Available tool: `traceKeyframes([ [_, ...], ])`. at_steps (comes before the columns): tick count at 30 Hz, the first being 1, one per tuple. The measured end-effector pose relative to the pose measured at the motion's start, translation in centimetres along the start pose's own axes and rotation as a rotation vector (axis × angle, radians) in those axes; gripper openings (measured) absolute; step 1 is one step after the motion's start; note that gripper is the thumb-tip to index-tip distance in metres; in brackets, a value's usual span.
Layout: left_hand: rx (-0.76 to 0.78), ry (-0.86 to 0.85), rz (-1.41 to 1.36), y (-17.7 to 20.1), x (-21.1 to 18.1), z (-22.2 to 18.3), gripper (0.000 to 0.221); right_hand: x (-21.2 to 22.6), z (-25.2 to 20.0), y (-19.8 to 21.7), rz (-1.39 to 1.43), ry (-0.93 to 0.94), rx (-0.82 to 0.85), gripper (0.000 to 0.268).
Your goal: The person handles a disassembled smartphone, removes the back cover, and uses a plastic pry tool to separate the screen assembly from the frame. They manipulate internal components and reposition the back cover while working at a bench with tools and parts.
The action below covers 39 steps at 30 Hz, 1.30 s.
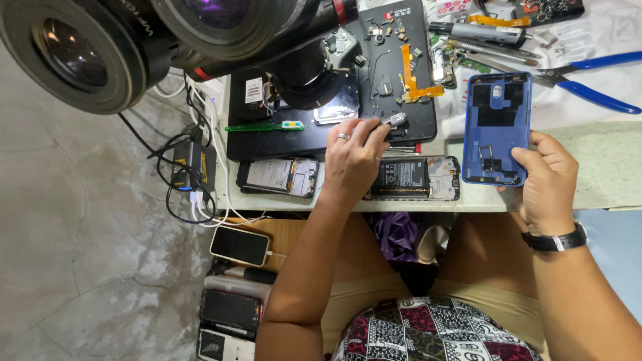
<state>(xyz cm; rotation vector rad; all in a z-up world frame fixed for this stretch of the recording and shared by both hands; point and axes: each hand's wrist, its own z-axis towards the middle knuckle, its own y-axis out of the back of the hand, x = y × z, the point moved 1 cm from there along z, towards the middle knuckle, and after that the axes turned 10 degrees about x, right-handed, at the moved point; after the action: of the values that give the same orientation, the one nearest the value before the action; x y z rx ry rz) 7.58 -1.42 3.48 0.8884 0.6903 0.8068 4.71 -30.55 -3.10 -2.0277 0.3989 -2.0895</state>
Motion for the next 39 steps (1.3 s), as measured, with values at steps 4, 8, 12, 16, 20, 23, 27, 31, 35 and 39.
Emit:
traceKeyframes([
  [4,0.019,-0.019,-0.022,-0.4,0.1,-0.7,0.018,0.0,-0.1,-0.1,-0.013,-0.009,-0.002,0.023],
  [8,-0.011,-0.023,-0.071,-0.4,0.3,-0.6,0.013,0.0,0.0,0.1,-0.014,-0.001,0.0,0.022],
  [12,-0.019,-0.054,-0.029,-0.2,0.3,-0.3,0.009,-0.2,0.0,0.1,0.007,-0.01,-0.005,0.022],
  [16,-0.034,-0.095,0.021,0.1,0.1,-0.3,0.012,-0.1,0.0,0.0,0.017,-0.005,0.007,0.021],
  [20,-0.051,-0.092,-0.027,0.4,-0.2,-0.2,0.014,0.2,0.0,-0.1,0.034,-0.029,0.01,0.023],
  [23,-0.055,-0.111,-0.016,0.5,-0.2,0.0,0.017,0.4,0.0,-0.3,0.009,-0.044,0.011,0.023],
  [27,-0.05,-0.136,-0.016,0.7,-0.2,0.2,0.016,0.4,-0.1,-0.3,-0.006,-0.044,0.007,0.023],
  [31,-0.092,-0.175,0.014,0.8,-0.2,0.4,0.013,0.3,0.1,0.0,-0.017,-0.059,0.003,0.023],
  [35,-0.021,-0.22,0.015,1.1,0.2,-0.1,0.013,0.6,-0.3,-0.3,0.048,-0.069,0.044,0.023],
  [39,-0.049,-0.22,-0.059,1.5,0.6,-0.2,0.015,0.8,-1.6,-2.3,0.083,-0.146,0.104,0.025],
])
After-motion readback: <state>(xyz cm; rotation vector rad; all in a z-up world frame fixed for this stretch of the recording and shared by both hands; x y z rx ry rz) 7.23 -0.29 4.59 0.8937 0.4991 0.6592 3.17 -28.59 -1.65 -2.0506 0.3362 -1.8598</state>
